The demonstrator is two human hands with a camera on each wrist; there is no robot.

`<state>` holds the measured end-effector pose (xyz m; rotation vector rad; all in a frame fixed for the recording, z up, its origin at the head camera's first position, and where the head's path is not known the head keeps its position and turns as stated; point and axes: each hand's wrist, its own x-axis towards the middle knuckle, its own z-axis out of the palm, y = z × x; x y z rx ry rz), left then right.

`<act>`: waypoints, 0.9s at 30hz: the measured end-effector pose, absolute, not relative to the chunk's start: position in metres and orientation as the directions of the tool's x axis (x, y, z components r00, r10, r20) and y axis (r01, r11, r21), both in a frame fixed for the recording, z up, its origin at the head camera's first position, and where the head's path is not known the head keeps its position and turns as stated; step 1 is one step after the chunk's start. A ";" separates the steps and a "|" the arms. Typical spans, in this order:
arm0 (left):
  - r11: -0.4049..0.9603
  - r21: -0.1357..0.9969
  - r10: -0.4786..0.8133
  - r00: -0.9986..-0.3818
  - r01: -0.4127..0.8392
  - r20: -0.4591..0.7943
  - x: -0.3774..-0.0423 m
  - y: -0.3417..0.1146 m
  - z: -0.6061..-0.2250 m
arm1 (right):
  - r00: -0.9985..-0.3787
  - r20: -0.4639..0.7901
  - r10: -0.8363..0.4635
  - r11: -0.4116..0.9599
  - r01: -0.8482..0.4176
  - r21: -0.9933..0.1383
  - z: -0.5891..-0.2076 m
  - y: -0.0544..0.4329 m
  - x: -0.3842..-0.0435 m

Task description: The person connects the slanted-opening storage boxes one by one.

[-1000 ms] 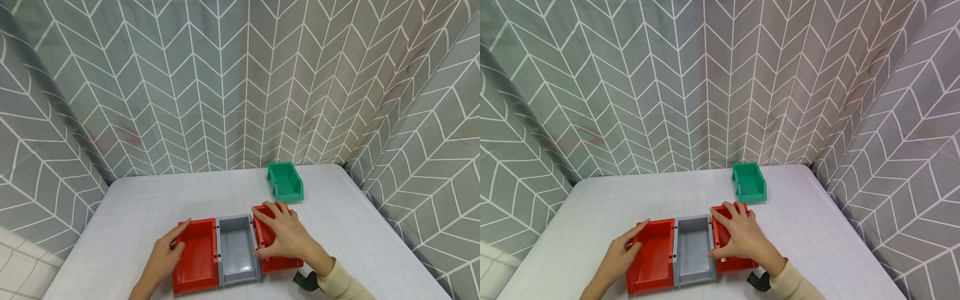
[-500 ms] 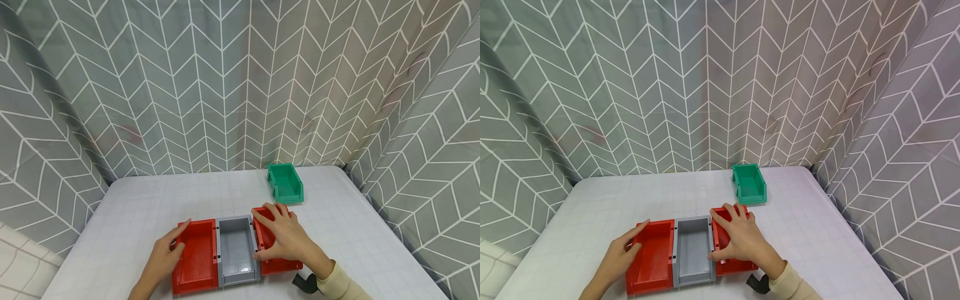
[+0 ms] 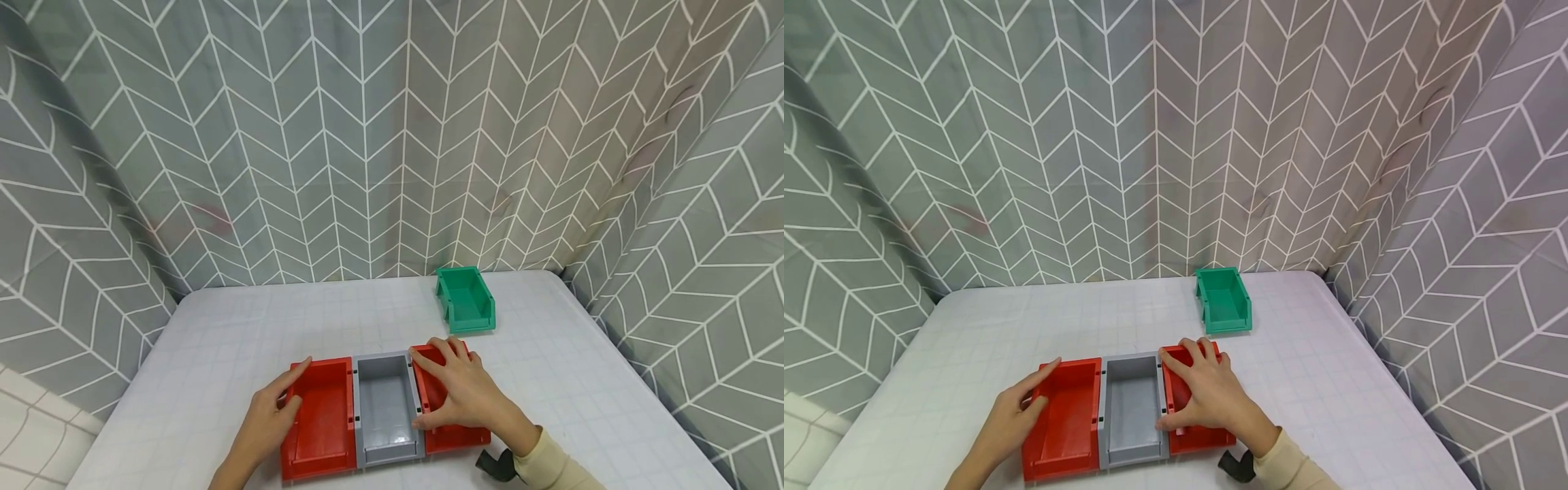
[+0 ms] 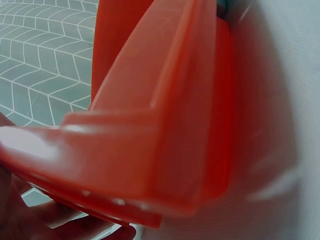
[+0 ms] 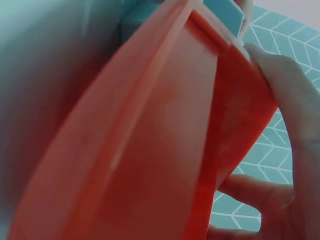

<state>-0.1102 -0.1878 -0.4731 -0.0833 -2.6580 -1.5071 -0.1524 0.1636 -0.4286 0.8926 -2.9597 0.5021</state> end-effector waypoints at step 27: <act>0.507 0.860 -0.010 -0.997 0.058 0.073 -0.110 -0.186 -0.471 | -0.815 0.084 -0.574 0.770 -0.571 -0.283 -0.434 0.165 -0.153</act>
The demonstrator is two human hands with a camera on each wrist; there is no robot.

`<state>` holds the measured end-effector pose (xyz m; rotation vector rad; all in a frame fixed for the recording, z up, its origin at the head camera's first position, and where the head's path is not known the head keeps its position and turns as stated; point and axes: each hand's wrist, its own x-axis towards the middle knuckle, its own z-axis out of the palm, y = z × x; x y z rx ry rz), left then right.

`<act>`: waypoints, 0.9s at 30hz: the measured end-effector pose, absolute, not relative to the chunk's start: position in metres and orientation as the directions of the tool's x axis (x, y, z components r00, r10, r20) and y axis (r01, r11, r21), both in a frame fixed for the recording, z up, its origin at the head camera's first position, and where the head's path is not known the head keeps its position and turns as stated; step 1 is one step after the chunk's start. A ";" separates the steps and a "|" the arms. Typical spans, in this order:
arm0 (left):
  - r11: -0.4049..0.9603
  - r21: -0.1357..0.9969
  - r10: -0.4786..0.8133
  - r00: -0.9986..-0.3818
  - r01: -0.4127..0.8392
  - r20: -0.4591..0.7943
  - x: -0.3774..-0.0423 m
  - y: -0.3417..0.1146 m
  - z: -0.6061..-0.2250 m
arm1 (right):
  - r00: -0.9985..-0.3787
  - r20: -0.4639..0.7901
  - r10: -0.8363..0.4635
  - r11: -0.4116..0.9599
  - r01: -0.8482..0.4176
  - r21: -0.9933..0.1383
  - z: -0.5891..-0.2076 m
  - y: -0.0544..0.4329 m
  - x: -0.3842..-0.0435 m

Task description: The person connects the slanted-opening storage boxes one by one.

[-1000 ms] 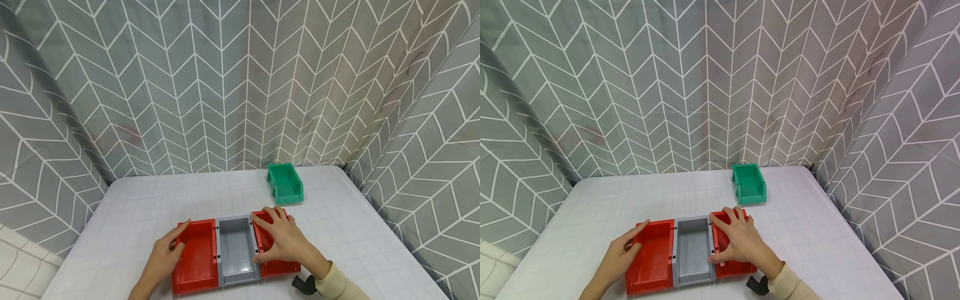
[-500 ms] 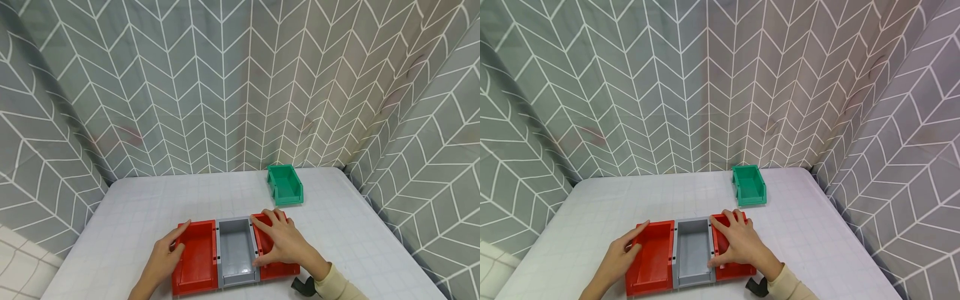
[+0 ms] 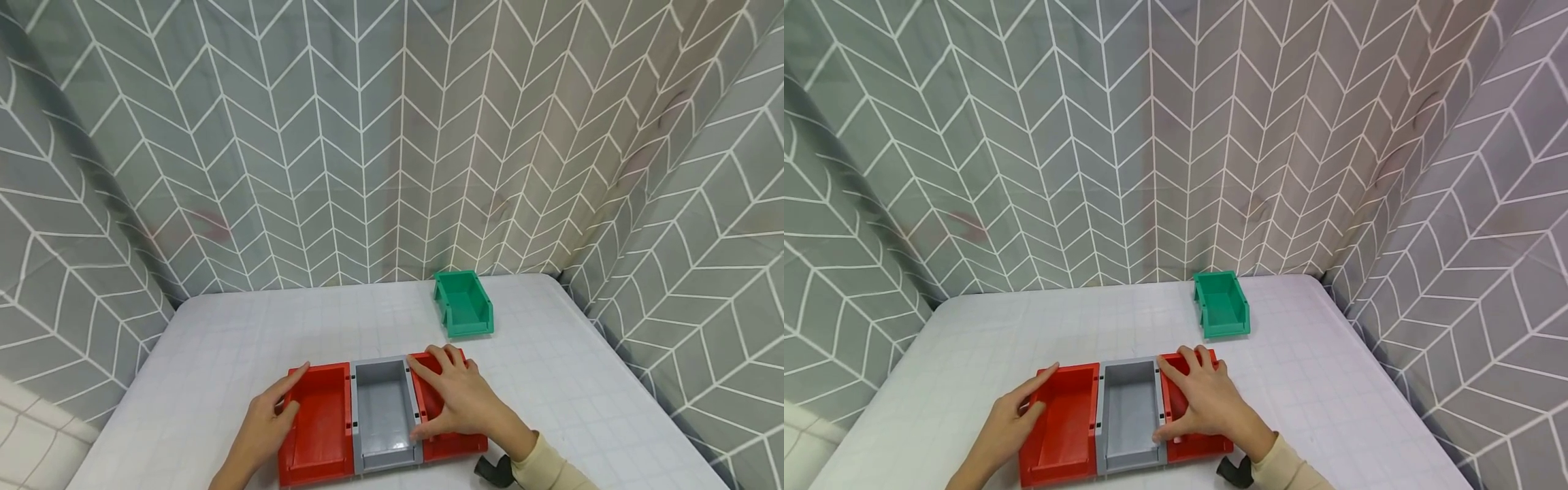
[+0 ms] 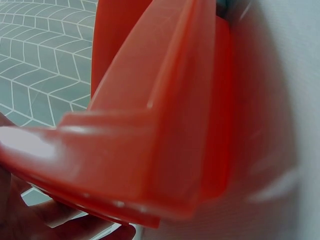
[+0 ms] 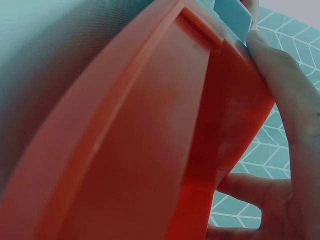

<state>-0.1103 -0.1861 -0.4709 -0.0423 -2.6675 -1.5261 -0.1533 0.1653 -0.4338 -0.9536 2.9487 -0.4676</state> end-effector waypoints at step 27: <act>0.501 0.864 0.000 -0.998 0.060 0.069 -0.111 -0.188 -0.470 | -0.822 0.055 -0.567 0.780 -0.556 -0.287 -0.432 0.163 -0.154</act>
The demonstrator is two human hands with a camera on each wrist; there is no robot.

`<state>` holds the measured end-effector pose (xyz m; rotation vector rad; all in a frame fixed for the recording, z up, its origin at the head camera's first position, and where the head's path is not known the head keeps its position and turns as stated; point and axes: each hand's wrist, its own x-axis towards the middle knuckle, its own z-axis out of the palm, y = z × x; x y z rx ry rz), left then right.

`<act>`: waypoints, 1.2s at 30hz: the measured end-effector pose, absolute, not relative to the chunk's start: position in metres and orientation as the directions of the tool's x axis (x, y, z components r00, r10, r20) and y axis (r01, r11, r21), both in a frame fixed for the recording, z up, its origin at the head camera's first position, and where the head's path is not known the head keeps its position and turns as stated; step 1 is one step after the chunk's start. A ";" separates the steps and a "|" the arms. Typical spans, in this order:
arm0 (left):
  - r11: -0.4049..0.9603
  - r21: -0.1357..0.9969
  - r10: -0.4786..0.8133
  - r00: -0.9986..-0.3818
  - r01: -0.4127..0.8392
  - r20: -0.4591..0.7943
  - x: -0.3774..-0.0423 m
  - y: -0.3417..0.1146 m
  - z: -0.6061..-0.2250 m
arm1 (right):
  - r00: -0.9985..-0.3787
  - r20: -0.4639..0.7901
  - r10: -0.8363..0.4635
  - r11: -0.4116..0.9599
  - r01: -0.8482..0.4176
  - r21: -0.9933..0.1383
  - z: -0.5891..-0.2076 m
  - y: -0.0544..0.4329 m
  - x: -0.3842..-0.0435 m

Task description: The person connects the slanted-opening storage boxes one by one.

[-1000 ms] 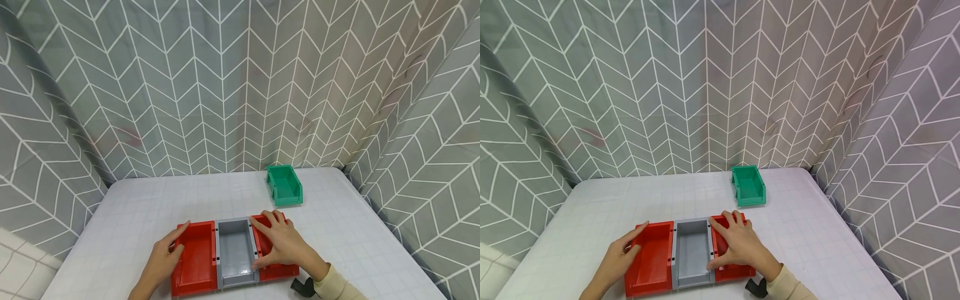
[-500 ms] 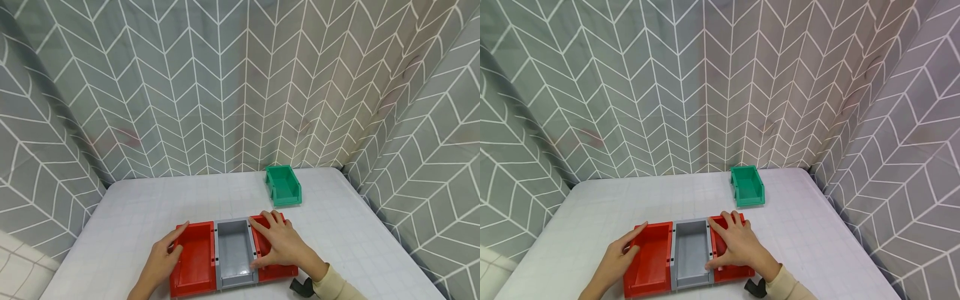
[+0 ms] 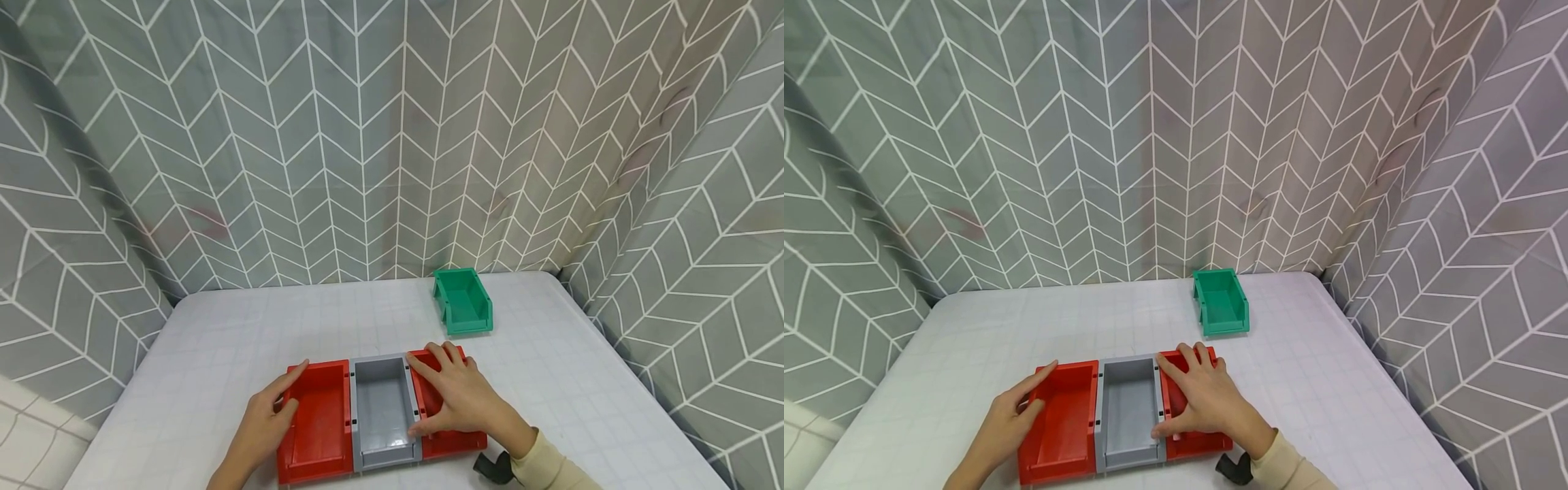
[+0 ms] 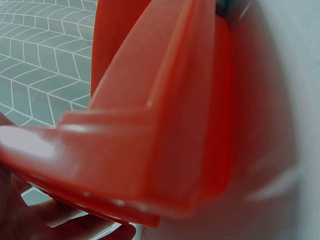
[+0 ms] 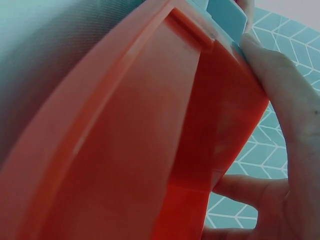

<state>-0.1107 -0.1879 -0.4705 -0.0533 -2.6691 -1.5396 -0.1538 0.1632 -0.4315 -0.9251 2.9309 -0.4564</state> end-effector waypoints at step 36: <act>0.547 0.836 0.007 -0.999 0.032 0.034 -0.115 -0.203 -0.468 | -0.846 0.243 -0.475 0.779 -0.533 -0.330 -0.355 0.234 -0.266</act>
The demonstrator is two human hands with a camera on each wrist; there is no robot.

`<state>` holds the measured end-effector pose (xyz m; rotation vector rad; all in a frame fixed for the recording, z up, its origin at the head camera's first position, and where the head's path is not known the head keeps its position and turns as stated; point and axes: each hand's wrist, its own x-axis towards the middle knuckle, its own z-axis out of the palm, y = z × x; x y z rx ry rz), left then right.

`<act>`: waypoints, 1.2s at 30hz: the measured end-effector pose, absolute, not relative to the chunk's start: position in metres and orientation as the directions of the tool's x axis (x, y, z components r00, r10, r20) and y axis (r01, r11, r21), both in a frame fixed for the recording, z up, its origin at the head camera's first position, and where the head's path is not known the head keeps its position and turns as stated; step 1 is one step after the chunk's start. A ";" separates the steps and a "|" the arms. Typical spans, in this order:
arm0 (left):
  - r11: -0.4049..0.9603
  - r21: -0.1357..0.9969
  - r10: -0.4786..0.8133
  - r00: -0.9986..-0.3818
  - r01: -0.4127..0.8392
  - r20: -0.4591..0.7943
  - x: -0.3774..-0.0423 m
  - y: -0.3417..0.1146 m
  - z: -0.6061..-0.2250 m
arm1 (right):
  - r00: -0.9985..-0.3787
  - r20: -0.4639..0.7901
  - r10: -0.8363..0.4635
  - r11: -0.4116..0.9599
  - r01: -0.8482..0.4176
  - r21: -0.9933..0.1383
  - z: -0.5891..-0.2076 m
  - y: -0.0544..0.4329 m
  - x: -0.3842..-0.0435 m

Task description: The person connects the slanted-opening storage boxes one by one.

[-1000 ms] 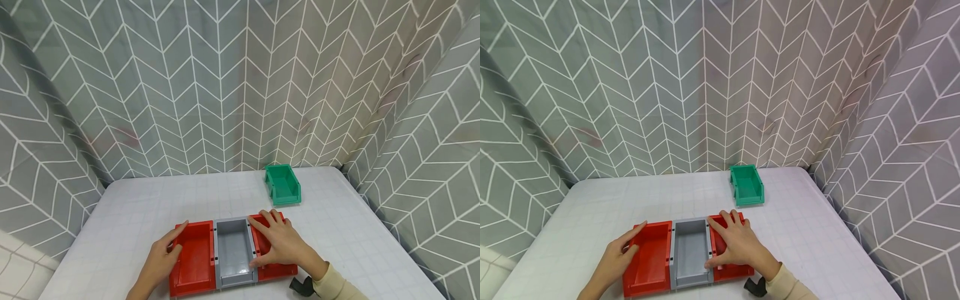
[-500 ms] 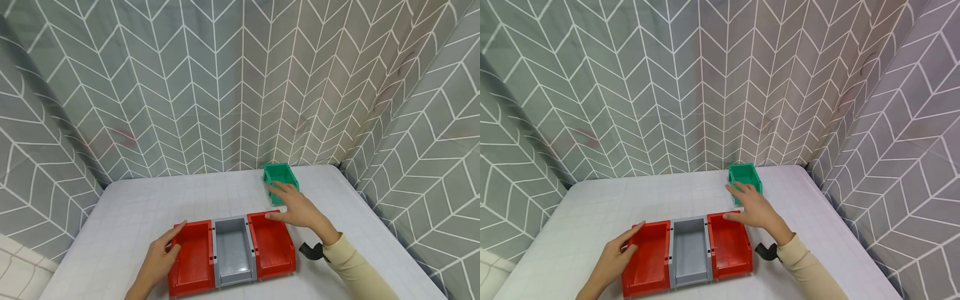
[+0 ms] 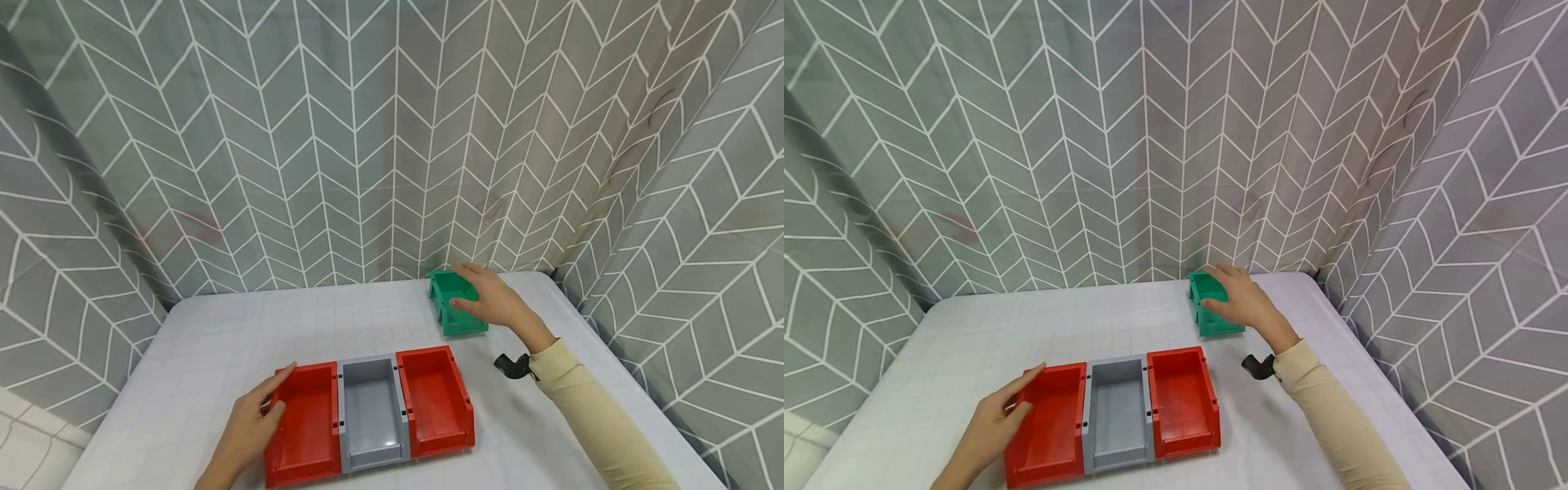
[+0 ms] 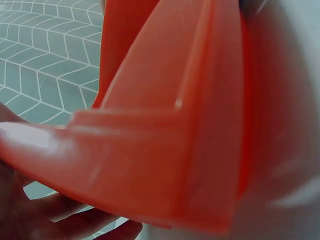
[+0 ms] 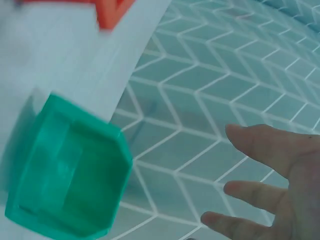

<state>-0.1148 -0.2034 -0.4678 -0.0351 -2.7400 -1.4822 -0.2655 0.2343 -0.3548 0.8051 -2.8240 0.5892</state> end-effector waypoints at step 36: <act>0.562 0.826 -0.015 -0.999 0.031 0.048 -0.112 -0.219 -0.465 | -0.938 0.002 -0.345 0.860 -0.317 -0.400 -0.408 0.268 -0.368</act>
